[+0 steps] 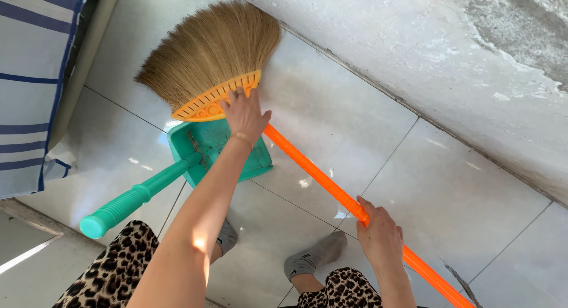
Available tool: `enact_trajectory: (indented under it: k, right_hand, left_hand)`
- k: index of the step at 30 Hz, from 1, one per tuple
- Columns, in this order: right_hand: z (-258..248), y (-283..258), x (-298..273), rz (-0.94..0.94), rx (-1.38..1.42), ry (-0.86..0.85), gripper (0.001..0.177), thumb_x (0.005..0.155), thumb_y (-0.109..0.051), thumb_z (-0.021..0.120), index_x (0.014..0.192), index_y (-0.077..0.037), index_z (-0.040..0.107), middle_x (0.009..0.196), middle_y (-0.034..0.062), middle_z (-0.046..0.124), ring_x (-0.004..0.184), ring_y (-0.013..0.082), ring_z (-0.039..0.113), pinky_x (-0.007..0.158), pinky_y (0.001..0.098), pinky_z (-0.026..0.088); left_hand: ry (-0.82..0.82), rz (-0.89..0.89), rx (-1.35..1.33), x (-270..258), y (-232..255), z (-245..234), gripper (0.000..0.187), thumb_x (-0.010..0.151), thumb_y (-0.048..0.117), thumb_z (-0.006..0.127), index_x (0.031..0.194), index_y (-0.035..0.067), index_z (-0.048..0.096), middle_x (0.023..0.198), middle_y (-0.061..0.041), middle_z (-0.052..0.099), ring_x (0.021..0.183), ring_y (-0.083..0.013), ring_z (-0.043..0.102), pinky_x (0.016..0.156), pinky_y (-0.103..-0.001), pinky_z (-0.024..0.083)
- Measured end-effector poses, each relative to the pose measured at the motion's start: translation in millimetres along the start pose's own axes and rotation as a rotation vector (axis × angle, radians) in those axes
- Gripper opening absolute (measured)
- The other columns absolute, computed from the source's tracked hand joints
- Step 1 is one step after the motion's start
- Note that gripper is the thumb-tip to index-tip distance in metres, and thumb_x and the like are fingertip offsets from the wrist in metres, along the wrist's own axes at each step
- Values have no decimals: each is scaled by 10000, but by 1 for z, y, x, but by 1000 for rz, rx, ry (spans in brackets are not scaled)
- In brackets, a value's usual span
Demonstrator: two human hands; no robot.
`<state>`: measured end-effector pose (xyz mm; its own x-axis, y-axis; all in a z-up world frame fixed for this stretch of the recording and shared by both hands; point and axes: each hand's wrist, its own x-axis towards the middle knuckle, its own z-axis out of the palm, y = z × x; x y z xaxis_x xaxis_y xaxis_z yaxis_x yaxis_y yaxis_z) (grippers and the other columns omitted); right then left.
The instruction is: Sweep the tiled floor and collect debris into a dustpan.
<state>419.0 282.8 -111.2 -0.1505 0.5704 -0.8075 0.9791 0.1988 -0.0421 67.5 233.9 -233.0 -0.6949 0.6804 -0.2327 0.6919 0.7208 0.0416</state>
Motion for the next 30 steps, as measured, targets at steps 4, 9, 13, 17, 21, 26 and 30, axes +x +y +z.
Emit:
enact_trajectory:
  k: [4, 9, 13, 17, 21, 26, 30]
  right_hand:
    - [-1, 0, 1, -7, -5, 1, 588, 915, -188, 660, 1468, -341, 532, 1074, 11, 664, 996, 220, 679, 1010, 429, 462]
    - [-4, 1, 0, -13, -11, -11, 584, 918, -195, 662, 1468, -347, 535, 1071, 25, 659, 1000, 228, 677, 1013, 440, 463]
    - [2, 6, 6, -52, 20, 27, 587, 907, -197, 672, 1462, -334, 540, 1071, 37, 660, 1020, 244, 667, 997, 466, 464]
    - [1, 7, 4, -44, 23, 3, 581, 909, -198, 670, 1459, -337, 546, 1073, 34, 673, 1030, 241, 673, 1014, 462, 464]
    - [1, 5, 12, -33, 5, -13, 589, 912, -195, 666, 1468, -347, 542, 1107, 31, 677, 1048, 246, 673, 1020, 460, 466]
    - [1, 9, 15, -13, -3, -18, 593, 905, -191, 666, 1465, -347, 550, 1096, 44, 690, 1037, 249, 682, 1004, 456, 490]
    - [2, 14, 11, -38, 53, 49, 572, 887, -221, 693, 1439, -331, 590, 1091, 57, 697, 1008, 266, 689, 974, 441, 523]
  left_hand:
    - [-273, 10, 411, 50, 6, 69, 155, 914, 176, 700, 1054, 172, 767, 1131, -47, 700, 1139, -296, 551, 1005, -492, 346]
    - [-252, 109, 487, 63, -3, 79, 155, 857, 142, 702, 989, 165, 781, 1013, -45, 739, 1041, -271, 627, 873, -485, 414]
    - [-166, 113, 190, 28, -61, 27, 116, 807, 174, 765, 903, 111, 782, 926, -113, 736, 977, -299, 690, 838, -425, 527]
    - [-281, -48, 113, -42, -121, 2, 230, 893, 262, 760, 860, 34, 770, 882, -179, 726, 903, -350, 708, 746, -438, 593]
    - [-332, -50, 275, -92, -166, 59, 100, 896, 93, 688, 903, 66, 784, 962, -172, 750, 941, -346, 738, 770, -411, 614]
    - [-460, -68, 371, -112, -151, 55, 135, 893, 63, 670, 961, 86, 785, 1057, -148, 755, 1049, -327, 711, 857, -415, 593]
    - [-474, 37, 465, -128, -125, -7, 313, 837, 171, 702, 1139, 87, 706, 1305, -164, 634, 1252, -379, 548, 996, -531, 443]
